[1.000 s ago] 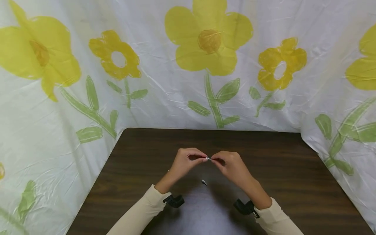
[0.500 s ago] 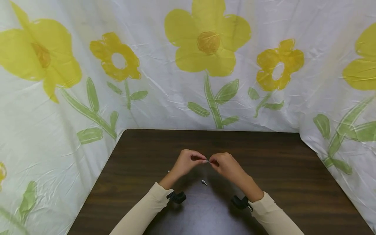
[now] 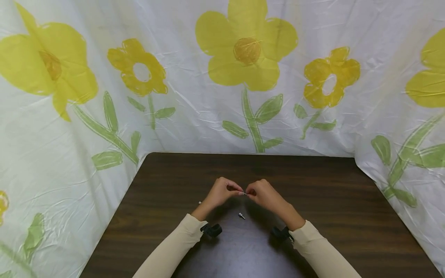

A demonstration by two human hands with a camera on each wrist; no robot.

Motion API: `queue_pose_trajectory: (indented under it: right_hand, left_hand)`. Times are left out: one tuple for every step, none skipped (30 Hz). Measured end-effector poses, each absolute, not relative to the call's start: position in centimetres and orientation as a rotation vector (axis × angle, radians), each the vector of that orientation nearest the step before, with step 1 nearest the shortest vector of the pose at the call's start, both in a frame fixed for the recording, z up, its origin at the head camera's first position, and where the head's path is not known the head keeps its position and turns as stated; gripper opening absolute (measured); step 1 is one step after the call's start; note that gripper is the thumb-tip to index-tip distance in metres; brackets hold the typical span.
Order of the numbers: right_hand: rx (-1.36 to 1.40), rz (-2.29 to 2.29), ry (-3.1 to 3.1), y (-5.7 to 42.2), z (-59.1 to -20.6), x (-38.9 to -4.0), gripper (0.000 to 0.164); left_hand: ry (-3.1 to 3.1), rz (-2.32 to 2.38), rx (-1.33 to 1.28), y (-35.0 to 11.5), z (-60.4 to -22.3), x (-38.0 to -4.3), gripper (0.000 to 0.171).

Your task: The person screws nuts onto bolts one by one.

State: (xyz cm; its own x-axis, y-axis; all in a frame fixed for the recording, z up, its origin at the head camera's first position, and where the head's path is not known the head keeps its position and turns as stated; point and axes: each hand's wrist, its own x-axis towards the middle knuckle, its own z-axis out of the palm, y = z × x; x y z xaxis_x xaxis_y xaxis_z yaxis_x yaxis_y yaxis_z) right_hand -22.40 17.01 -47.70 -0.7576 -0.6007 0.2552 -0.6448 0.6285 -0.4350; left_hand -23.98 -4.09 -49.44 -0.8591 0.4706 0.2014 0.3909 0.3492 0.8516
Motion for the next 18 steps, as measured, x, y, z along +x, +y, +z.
queue_pose_trajectory:
  right_hand:
    - [1.06,0.788,-2.763,17.0,-47.8,-22.6,0.009]
    - [1.063,0.792,-2.77,17.0,-48.0,-22.7,0.008]
    - [1.065,0.797,-2.778,17.0,-48.1,-22.8,0.008]
    - [1.066,0.804,-2.784,16.9,-48.2,-22.9,0.007]
    - [1.069,0.809,-2.788,16.9,-48.3,-23.1,0.006]
    - [1.072,0.815,-2.792,16.9,-48.4,-23.2,0.006]
    - [1.071,0.821,-2.796,16.9,-48.6,-23.3,0.007]
    - [1.07,0.827,-2.799,16.9,-48.8,-23.4,0.007]
    - [1.069,0.835,-2.801,16.8,-48.9,-23.6,0.007]
    - [1.068,0.844,-2.803,16.8,-49.1,-23.7,0.007]
    - [1.068,0.857,-2.806,16.8,-49.2,-23.8,0.007]
    - [1.068,0.872,-2.811,16.7,-49.4,-23.9,0.007]
    - [1.069,0.885,-2.816,16.7,-49.5,-24.0,0.007]
    - [1.07,0.898,-2.823,16.7,-49.7,-24.1,0.006]
    - [1.074,0.91,-2.833,16.7,-49.8,-24.2,0.006]
    - [1.077,0.918,-2.845,16.7,-50.0,-24.2,0.007]
    - [1.08,0.924,-2.857,16.7,-50.1,-24.2,0.007]
    - [1.084,0.929,-2.871,16.7,-50.3,-24.2,0.007]
  left_hand:
    - [2.509,1.55,0.799,-4.1,-49.5,-24.1,0.005]
    - [2.503,1.547,0.794,-4.1,-49.6,-24.1,0.005]
    - [2.495,1.543,0.785,-4.1,-49.7,-24.2,0.005]
    - [2.489,1.537,0.775,-4.1,-49.8,-24.3,0.004]
    - [2.486,1.527,0.765,-4.1,-49.9,-24.3,0.004]
    - [2.481,1.521,0.755,-4.1,-50.0,-24.4,0.004]
    - [2.479,1.511,0.746,-4.1,-50.1,-24.5,0.004]
    - [2.477,1.505,0.745,-4.2,-50.2,-24.6,0.004]
    - [2.478,1.496,0.74,-4.2,-50.3,-24.7,0.003]
    - [2.48,1.488,0.736,-4.2,-50.4,-24.8,0.004]
    - [2.48,1.483,0.733,-4.2,-50.5,-24.9,0.004]
    - [2.479,1.479,0.73,-4.2,-50.6,-25.0,0.005]
    - [2.483,1.468,0.727,-4.2,-50.7,-25.0,0.005]
    - [2.485,1.455,0.725,-4.2,-50.8,-25.1,0.005]
    - [2.489,1.438,0.721,-4.2,-50.9,-25.2,0.005]
    - [2.49,1.419,0.715,-4.2,-51.0,-25.2,0.005]
    - [2.487,1.401,0.71,-4.2,-51.1,-25.3,0.005]
    - [2.481,1.383,0.705,-4.2,-51.2,-25.3,0.005]
